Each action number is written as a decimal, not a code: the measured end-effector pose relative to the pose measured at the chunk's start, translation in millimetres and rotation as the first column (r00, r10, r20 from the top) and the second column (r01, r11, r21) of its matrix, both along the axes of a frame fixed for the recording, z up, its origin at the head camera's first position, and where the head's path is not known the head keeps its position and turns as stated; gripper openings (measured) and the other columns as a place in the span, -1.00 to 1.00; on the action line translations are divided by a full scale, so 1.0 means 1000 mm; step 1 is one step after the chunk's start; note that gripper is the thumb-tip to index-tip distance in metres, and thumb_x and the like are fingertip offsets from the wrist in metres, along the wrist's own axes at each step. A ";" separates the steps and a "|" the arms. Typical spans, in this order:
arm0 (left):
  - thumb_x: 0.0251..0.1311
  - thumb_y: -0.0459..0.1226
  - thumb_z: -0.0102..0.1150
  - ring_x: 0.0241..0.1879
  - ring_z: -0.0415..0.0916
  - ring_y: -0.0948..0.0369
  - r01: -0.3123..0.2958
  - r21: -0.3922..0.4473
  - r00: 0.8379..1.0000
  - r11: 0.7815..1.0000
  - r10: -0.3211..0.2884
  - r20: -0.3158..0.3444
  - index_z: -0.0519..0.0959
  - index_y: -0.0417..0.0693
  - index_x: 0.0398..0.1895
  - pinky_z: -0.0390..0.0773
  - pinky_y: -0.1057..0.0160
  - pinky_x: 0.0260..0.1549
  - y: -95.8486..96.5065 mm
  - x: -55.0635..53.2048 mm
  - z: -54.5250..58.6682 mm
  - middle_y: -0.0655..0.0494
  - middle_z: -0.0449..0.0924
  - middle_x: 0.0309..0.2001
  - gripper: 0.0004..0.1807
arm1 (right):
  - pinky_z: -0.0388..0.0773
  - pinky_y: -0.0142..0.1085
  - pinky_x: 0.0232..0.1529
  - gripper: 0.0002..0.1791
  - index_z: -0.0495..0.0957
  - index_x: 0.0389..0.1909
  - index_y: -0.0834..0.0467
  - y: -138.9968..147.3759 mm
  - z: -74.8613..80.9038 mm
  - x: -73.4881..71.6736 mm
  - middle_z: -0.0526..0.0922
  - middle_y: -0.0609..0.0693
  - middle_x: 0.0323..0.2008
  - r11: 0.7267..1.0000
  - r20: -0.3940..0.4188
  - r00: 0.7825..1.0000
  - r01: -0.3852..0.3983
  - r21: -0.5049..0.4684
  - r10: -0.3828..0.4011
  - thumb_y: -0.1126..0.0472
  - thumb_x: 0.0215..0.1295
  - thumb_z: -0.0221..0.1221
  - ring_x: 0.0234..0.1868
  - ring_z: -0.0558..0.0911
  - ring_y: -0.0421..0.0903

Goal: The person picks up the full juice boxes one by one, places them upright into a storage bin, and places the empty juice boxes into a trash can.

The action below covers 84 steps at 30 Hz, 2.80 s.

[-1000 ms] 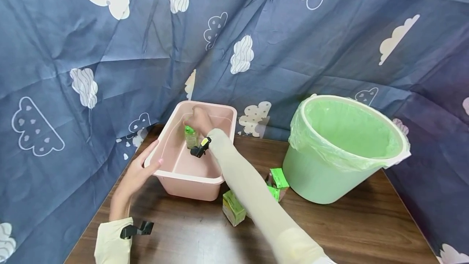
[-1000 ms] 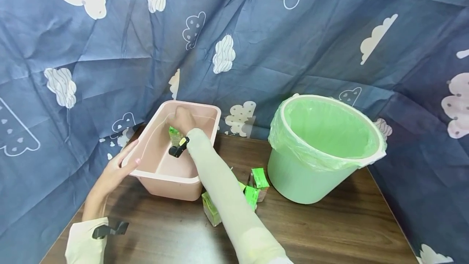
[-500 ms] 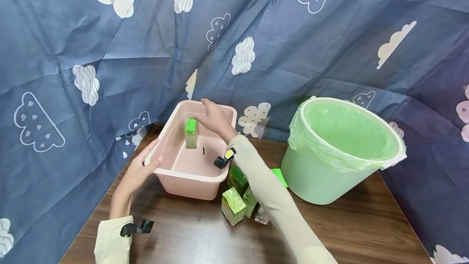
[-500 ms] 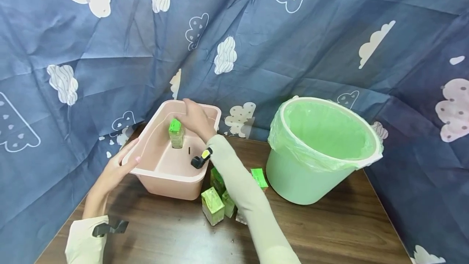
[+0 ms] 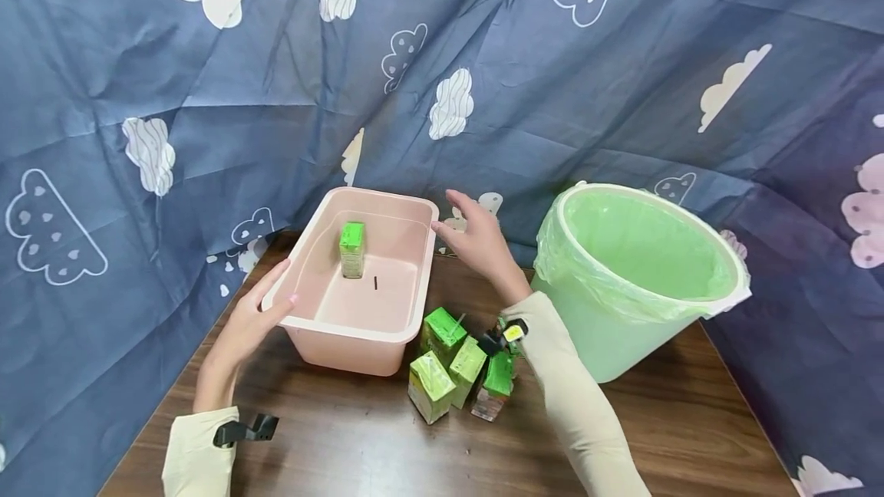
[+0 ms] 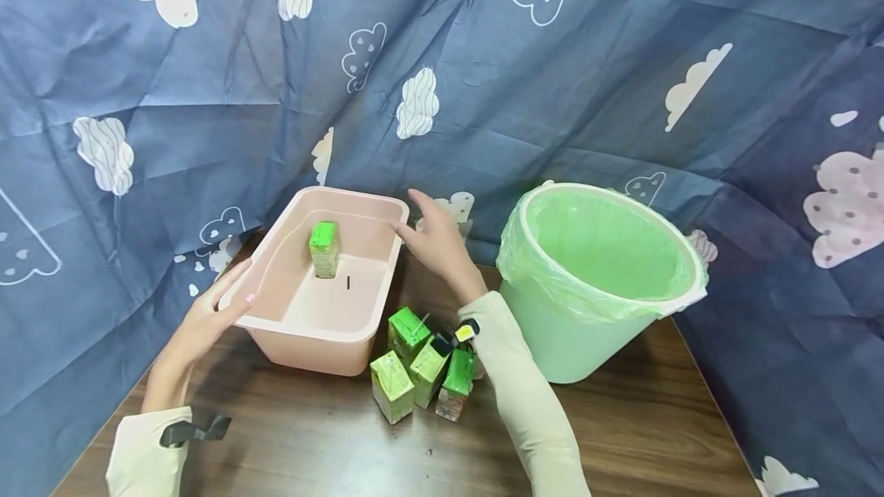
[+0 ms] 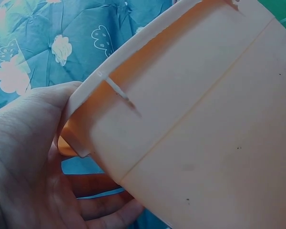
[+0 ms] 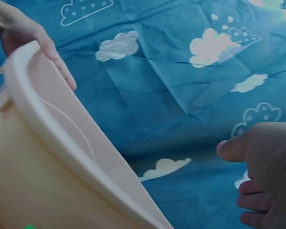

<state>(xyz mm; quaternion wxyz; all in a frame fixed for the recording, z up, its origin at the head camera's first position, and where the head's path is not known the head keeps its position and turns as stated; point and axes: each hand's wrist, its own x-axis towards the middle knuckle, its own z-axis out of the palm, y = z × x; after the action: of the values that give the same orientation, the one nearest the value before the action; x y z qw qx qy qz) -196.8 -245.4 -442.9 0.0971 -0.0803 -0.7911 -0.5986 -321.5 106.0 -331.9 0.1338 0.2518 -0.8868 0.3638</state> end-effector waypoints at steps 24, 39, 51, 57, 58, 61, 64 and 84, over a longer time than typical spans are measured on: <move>0.45 -0.25 0.13 0.27 0.21 0.46 0.003 -0.002 1.000 1.000 -0.003 0.001 0.15 -0.05 0.59 0.28 0.63 0.07 0.002 0.004 -0.001 -0.12 0.12 0.55 -0.30 | 0.42 0.08 0.28 -0.33 0.37 0.44 0.18 0.131 -0.102 0.098 0.46 0.17 0.37 0.990 0.119 0.991 0.074 -0.117 -0.060 0.23 0.34 0.33 0.31 0.49 0.22; 0.46 -0.25 0.12 0.26 0.22 0.46 -0.015 0.006 1.000 1.000 0.015 0.001 0.15 -0.06 0.59 0.30 0.62 0.06 0.002 0.007 -0.003 -0.14 0.11 0.55 -0.30 | 0.29 -0.32 0.36 -0.17 0.23 0.52 0.23 0.158 -0.142 0.108 0.28 0.27 0.47 0.994 0.247 0.967 -0.034 -0.101 0.058 0.38 0.23 0.33 0.44 0.29 0.23; 0.48 -0.25 0.09 0.26 0.24 0.44 -0.005 0.043 1.000 0.999 0.005 0.011 0.15 -0.03 0.60 0.31 0.60 0.07 0.006 0.005 -0.007 -0.12 0.11 0.55 -0.32 | 0.20 -0.59 0.25 -0.08 0.15 0.57 0.16 0.158 -0.163 0.100 0.20 0.26 0.51 0.980 0.267 0.959 -0.041 -0.196 0.093 0.52 0.17 0.24 0.47 0.22 0.19; 0.47 -0.25 0.09 0.27 0.20 0.48 -0.008 0.038 1.000 0.999 0.008 0.006 0.15 -0.05 0.60 0.28 0.62 0.08 0.006 0.006 -0.007 -0.11 0.10 0.56 -0.32 | 0.42 -0.49 0.18 -0.12 0.19 0.52 0.28 0.156 -0.165 0.101 0.35 0.37 0.40 0.924 0.340 0.930 -0.002 -0.381 0.142 0.62 0.15 0.24 0.37 0.37 0.16; 0.47 -0.25 0.09 0.27 0.20 0.48 -0.010 0.032 1.000 0.999 0.010 0.004 0.16 -0.05 0.59 0.28 0.62 0.08 0.006 0.006 -0.007 -0.11 0.10 0.56 -0.32 | 0.43 -0.48 0.18 -0.12 0.20 0.51 0.29 0.155 -0.165 0.101 0.36 0.37 0.39 0.919 0.355 0.926 0.023 -0.394 0.129 0.62 0.13 0.24 0.37 0.38 0.16; 0.47 -0.24 0.09 0.28 0.20 0.47 -0.015 0.024 1.000 1.000 0.015 0.002 0.15 -0.04 0.60 0.27 0.62 0.08 0.006 0.007 -0.006 -0.10 0.10 0.56 -0.32 | 0.42 -0.48 0.18 -0.13 0.23 0.49 0.32 0.153 -0.165 0.100 0.36 0.37 0.39 0.902 0.393 0.916 0.097 -0.420 0.085 0.62 0.10 0.25 0.38 0.36 0.21; 0.48 -0.23 0.09 0.29 0.19 0.46 -0.018 0.023 1.000 1.000 0.017 0.004 0.15 -0.04 0.60 0.27 0.63 0.08 0.006 0.007 -0.005 -0.10 0.10 0.56 -0.32 | 0.43 -0.48 0.17 -0.13 0.21 0.48 0.36 0.151 -0.163 0.099 0.32 0.37 0.41 0.886 0.413 0.909 0.144 -0.441 0.058 0.63 0.09 0.24 0.41 0.31 0.23; 0.48 -0.20 0.08 0.38 0.14 0.32 -0.027 0.002 0.999 1.000 0.027 0.019 0.14 0.00 0.61 0.22 0.65 0.08 0.006 0.009 -0.007 -0.06 0.08 0.57 -0.32 | 0.48 -0.45 0.17 -0.10 0.31 0.46 0.27 0.119 -0.064 0.118 0.44 0.35 0.34 0.871 0.060 0.989 -0.090 -0.483 0.136 0.60 0.04 0.40 0.28 0.50 -0.30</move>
<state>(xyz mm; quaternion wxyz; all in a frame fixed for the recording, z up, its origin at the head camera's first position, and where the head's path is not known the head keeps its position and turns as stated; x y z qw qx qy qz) -188.2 -239.0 -449.7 0.0977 -0.0641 -0.7922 -0.5989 -203.2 225.0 -395.6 0.1296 0.2454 -0.7581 0.5901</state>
